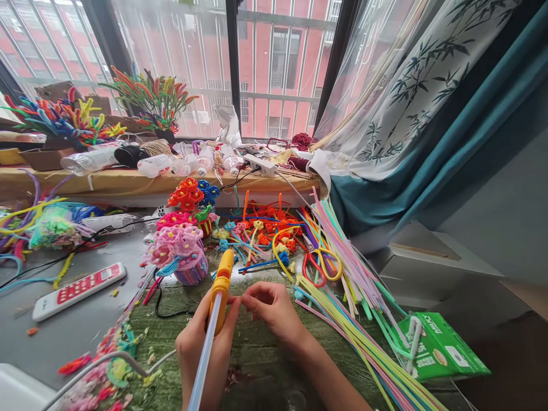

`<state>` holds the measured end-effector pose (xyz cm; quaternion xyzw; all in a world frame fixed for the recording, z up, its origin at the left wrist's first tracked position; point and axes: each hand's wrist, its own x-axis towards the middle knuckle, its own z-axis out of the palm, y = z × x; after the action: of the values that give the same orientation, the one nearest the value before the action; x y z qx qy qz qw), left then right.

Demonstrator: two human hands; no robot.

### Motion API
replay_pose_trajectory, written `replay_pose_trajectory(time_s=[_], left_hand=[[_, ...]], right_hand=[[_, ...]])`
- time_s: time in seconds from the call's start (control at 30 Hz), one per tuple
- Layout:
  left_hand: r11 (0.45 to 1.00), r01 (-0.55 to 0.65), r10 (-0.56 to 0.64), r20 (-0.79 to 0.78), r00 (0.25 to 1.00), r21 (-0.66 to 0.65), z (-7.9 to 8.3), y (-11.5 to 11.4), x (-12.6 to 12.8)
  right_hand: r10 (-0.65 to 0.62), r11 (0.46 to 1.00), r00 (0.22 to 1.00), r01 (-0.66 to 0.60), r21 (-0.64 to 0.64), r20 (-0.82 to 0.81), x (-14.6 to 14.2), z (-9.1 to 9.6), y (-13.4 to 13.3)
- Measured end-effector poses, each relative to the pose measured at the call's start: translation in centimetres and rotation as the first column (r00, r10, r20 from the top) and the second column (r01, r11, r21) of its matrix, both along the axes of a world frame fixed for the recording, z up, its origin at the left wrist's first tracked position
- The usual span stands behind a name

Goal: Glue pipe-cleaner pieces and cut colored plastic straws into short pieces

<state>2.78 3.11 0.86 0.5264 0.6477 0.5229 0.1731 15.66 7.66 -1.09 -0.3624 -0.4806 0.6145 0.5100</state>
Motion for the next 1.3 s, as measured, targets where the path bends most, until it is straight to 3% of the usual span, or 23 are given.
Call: replay_pose_trajectory(time_s=[0.33, 0.57, 1.3], left_hand=[[0.999, -0.031, 0.031, 0.029, 0.999, -0.01, 0.02, 0.03, 0.09], [0.999, -0.026, 0.026, 0.004, 1.0, 0.026, 0.5, -0.08, 0.23], [0.997, -0.036, 0.035, 0.018, 0.999, 0.065, -0.17, -0.02, 0.23]], right_hand=[[-0.028, 0.999, 0.999, 0.027, 0.026, 0.024, 0.62, 0.74, 0.15], [0.085, 0.996, 0.996, -0.085, 0.005, 0.04, 0.58, 0.72, -0.04], [0.06, 0.998, 0.989, -0.063, 0.024, 0.136, 0.92, 0.87, -0.27]])
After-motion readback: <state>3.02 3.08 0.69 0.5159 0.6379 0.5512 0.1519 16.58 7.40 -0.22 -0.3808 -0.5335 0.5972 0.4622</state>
